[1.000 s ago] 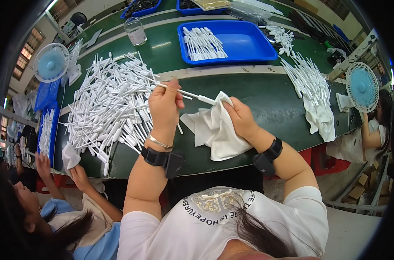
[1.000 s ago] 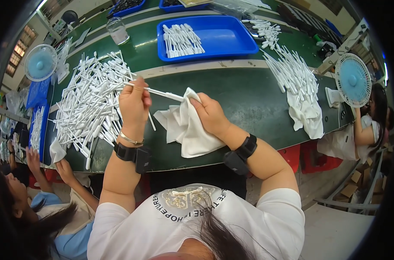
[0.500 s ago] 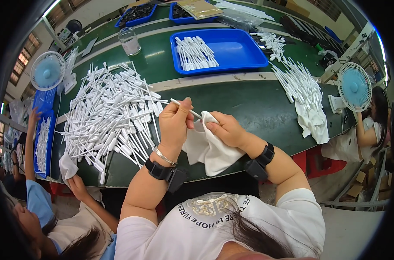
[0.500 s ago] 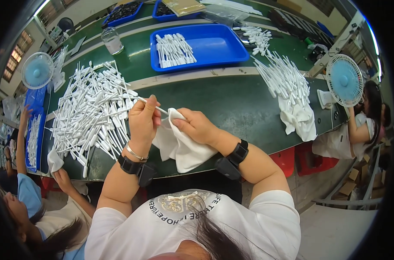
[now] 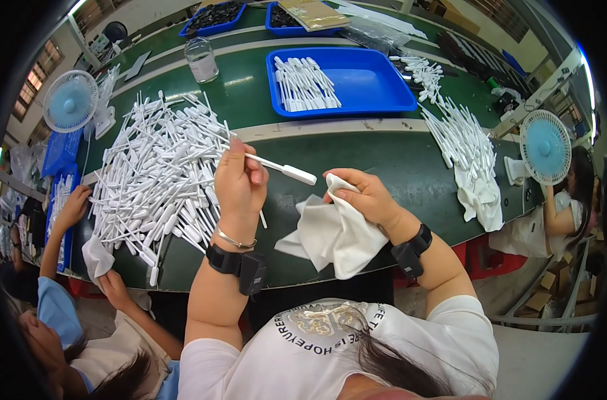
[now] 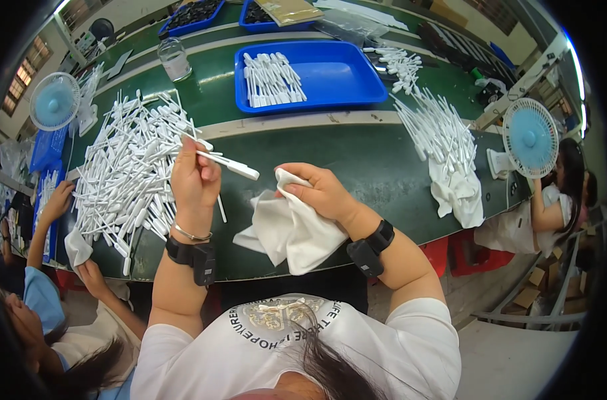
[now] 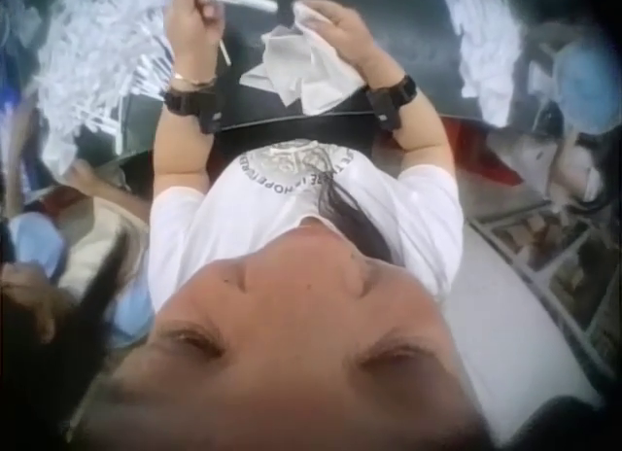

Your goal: The person picks up a white plastic component from a pile, wipes it with a cloth, and places it into a blue tray, repeating this process for several components.

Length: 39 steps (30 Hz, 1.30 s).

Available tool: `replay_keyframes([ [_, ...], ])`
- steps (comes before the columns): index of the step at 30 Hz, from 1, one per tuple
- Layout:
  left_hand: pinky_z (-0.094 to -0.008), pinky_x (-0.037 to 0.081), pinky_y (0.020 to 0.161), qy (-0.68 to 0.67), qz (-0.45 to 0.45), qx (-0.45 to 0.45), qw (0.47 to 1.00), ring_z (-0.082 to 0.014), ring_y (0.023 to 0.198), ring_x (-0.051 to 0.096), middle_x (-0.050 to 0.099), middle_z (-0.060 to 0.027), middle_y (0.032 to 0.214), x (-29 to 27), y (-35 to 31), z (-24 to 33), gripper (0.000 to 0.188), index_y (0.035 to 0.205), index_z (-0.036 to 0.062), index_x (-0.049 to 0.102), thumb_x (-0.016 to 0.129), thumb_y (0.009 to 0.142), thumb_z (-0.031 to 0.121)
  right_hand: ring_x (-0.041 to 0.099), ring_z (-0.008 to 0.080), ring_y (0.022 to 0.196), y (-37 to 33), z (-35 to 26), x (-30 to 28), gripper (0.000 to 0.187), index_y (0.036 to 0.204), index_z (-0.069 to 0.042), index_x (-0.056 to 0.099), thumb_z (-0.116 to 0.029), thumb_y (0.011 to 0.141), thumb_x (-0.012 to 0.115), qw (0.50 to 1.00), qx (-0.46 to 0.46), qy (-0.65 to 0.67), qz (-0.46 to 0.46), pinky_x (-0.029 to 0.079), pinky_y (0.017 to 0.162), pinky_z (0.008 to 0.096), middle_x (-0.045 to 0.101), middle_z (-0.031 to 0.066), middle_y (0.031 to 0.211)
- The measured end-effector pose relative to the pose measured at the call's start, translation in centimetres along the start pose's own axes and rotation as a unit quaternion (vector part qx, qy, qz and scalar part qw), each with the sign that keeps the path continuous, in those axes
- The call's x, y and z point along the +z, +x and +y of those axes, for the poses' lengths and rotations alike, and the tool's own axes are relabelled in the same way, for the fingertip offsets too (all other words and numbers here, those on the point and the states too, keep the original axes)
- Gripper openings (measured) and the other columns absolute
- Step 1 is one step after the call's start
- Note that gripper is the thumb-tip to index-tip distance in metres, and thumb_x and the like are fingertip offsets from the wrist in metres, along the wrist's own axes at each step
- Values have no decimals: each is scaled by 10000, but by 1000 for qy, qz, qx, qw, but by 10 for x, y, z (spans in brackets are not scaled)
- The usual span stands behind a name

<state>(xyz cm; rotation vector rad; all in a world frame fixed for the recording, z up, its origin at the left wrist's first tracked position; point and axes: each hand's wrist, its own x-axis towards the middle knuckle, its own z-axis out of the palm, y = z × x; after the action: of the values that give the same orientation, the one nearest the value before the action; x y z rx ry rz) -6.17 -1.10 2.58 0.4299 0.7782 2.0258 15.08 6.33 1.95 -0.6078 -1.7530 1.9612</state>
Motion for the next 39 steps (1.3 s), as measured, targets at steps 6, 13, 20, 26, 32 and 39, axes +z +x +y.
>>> replay_keyframes([
  [6, -263, 456, 505, 385, -128, 322, 855, -170, 612, 581, 596, -58, 763, 21, -20, -6, 158, 925, 25, 590, 588, 814, 136, 574, 163, 832, 11, -19, -25, 274, 1107, -2, 524, -179, 903, 478, 895, -173, -402, 85, 445, 770, 283, 617, 107, 920],
  [13, -309, 472, 619, 562, -403, 295, 659, -237, 738, 581, 586, -63, 856, 32, -45, -21, 255, 926, 65, 609, 573, 674, 51, 562, 144, 662, 16, -33, 16, 288, 918, -6, 564, -274, 923, 458, 970, 121, 142, 156, 454, 626, 273, 601, 69, 745],
  [20, -322, 411, 726, 550, -435, 313, 641, -196, 800, 509, 506, -38, 772, 16, -43, -43, 51, 703, 76, 549, 534, 667, 108, 546, 170, 556, 37, -65, -36, 200, 801, -47, 534, -213, 895, 472, 892, 99, -419, 139, 425, 501, 353, 551, 53, 622],
  [26, -324, 404, 766, 603, -470, 228, 603, -209, 846, 502, 510, -43, 794, 20, -41, -25, 70, 712, 73, 570, 536, 666, 113, 563, 275, 609, 13, -81, -44, 99, 848, -97, 577, -177, 801, 546, 618, -2, -742, -260, 431, 526, 383, 577, 98, 677],
  [32, -315, 435, 732, 645, -458, 187, 582, -216, 840, 513, 535, -48, 837, 14, -37, -32, 98, 765, 70, 570, 537, 680, 106, 578, 298, 653, 17, -77, -39, 132, 897, -108, 607, -180, 804, 548, 732, 12, -567, -377, 450, 551, 387, 602, 93, 728],
  [39, -314, 451, 693, 627, -433, 197, 618, -222, 783, 523, 537, -54, 804, 12, -39, -35, 118, 787, 54, 564, 539, 678, 92, 564, 261, 609, 133, -118, -92, 191, 782, -42, 565, -210, 846, 504, 811, 58, -581, -30, 439, 552, 350, 594, 118, 679],
])
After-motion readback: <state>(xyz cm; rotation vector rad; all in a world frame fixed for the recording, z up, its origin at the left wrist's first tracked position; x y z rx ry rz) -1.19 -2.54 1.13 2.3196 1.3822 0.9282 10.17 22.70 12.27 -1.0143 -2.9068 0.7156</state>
